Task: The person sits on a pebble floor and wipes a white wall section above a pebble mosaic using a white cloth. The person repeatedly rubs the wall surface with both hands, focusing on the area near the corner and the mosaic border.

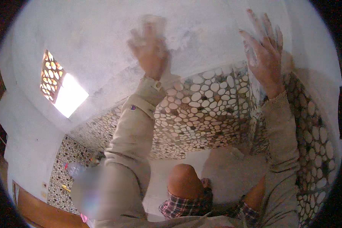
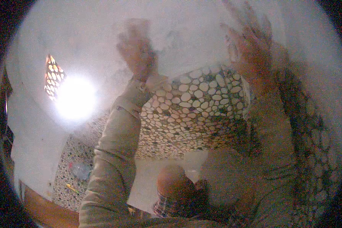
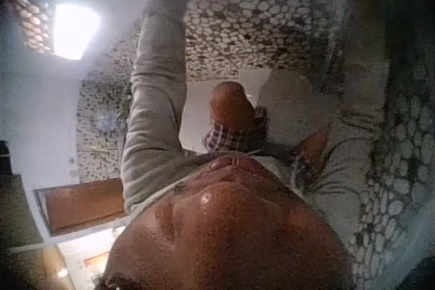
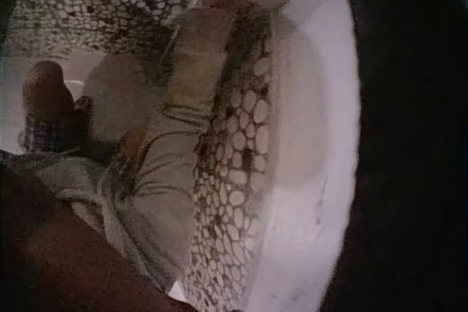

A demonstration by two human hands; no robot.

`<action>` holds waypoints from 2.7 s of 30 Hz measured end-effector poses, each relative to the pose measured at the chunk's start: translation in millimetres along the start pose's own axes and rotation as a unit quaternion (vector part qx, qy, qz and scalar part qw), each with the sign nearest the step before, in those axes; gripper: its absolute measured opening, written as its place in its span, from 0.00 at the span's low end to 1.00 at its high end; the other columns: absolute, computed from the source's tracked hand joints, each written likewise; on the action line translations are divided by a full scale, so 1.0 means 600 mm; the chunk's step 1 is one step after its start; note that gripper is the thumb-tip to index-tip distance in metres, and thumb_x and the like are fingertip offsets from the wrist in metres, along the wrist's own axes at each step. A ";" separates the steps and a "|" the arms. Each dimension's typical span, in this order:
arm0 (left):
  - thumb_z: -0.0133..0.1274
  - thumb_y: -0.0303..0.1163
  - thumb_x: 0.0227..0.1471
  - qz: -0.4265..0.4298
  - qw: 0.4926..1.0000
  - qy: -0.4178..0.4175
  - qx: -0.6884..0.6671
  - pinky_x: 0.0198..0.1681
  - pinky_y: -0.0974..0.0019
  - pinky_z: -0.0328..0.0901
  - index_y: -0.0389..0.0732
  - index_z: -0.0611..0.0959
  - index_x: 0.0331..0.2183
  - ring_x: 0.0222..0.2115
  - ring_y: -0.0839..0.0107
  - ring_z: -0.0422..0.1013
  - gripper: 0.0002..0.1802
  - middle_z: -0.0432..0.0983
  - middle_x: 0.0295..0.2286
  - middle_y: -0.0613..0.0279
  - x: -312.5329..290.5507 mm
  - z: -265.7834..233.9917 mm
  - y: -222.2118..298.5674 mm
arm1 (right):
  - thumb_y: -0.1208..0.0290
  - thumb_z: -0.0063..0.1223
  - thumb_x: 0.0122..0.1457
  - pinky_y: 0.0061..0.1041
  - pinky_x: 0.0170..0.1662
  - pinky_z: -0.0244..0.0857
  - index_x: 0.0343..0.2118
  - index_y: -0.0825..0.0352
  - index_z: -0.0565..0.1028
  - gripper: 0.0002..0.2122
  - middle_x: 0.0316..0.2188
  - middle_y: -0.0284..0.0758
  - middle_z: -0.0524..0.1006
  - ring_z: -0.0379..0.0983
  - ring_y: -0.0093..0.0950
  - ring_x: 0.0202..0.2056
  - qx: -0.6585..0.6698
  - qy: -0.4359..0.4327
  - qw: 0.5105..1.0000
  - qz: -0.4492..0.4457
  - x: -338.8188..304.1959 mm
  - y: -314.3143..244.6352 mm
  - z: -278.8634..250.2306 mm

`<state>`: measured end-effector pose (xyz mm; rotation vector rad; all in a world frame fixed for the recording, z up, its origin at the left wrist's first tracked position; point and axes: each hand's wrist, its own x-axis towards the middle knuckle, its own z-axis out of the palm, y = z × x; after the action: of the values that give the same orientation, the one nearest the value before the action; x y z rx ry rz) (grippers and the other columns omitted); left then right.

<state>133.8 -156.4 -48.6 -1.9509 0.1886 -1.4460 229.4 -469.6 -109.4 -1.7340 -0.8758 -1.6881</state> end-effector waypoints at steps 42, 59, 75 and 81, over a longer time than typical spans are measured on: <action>0.46 0.29 0.58 -0.294 0.274 0.153 -0.903 0.56 0.60 0.61 0.35 0.66 0.56 0.48 0.67 0.68 0.24 0.70 0.47 0.58 0.139 -0.179 0.268 | 0.67 0.49 0.61 0.39 0.56 0.57 0.52 0.67 0.70 0.18 0.53 0.44 0.70 0.66 0.40 0.54 0.028 -0.010 0.999 -0.022 -0.065 0.068 0.047; 0.59 0.27 0.48 -0.301 0.661 0.142 -0.673 0.43 0.65 0.65 0.40 0.82 0.41 0.40 0.63 0.70 0.14 0.74 0.40 0.54 0.092 -0.128 0.325 | 0.63 0.53 0.55 0.28 0.45 0.67 0.40 0.67 0.79 0.15 0.36 0.38 0.81 0.77 0.30 0.38 0.362 -0.182 0.911 0.078 0.060 0.012 -0.146; 0.47 0.26 0.52 -0.218 0.696 0.132 -0.671 0.40 0.61 0.67 0.41 0.75 0.51 0.38 0.54 0.73 0.22 0.75 0.40 0.47 0.095 -0.086 0.330 | 0.67 0.50 0.52 0.40 0.63 0.52 0.48 0.54 0.77 0.18 0.55 0.31 0.70 0.60 0.36 0.60 -0.134 -0.127 0.966 -0.180 0.047 0.011 -0.120; 0.48 0.21 0.49 -0.246 0.762 0.110 -0.589 0.38 0.55 0.68 0.44 0.70 0.56 0.37 0.51 0.73 0.30 0.76 0.39 0.50 0.102 -0.079 0.365 | 0.71 0.50 0.53 0.47 0.64 0.46 0.57 0.57 0.68 0.25 0.61 0.34 0.63 0.54 0.39 0.63 -0.013 -0.100 0.985 -0.136 0.002 0.046 -0.059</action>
<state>174.7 -372.0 -125.5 -2.9444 0.9503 -2.2088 228.7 -514.3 -104.8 -1.8959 -1.2364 -1.7193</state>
